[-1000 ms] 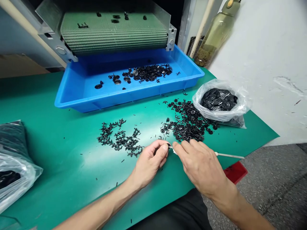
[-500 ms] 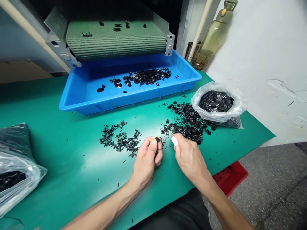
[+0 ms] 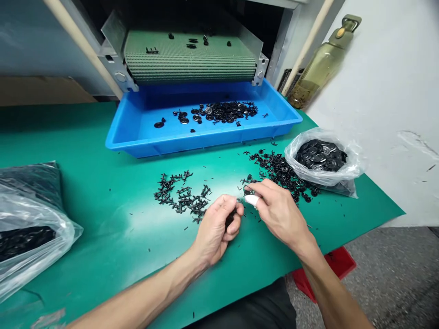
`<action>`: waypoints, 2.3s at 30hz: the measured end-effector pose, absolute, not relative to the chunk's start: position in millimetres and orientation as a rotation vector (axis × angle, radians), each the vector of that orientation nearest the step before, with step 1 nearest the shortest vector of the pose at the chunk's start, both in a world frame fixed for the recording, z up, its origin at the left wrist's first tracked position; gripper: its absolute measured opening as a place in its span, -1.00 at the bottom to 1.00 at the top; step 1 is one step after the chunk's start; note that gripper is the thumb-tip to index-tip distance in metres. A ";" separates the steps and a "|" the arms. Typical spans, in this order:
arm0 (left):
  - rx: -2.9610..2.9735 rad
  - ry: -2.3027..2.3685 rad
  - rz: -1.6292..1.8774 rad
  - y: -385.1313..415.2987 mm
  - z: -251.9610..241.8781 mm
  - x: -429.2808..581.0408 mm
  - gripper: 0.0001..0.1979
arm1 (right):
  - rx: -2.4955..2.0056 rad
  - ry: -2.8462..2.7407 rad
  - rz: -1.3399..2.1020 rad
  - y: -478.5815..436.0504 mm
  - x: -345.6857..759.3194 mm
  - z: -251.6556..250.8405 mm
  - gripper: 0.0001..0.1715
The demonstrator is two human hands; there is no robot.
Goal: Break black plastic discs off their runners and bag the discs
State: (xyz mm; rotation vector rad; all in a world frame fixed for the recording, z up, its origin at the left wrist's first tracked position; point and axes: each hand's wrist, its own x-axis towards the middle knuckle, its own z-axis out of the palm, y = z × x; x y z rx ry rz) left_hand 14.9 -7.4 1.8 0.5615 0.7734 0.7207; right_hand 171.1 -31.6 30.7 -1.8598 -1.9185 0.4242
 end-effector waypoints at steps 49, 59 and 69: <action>0.942 0.848 0.699 -14.9 -12.6 15.7 -0.66 | -1.982 -2.007 0.018 -85.7 153.4 13.3 -0.69; 0.824 0.910 0.865 -16.5 -12.0 21.2 -0.63 | -1.998 -1.544 0.638 -64.7 146.6 4.9 -0.63; 0.637 0.825 0.943 -8.7 20.1 13.8 -0.61 | -1.780 -1.501 0.744 -71.5 168.9 -13.4 -0.61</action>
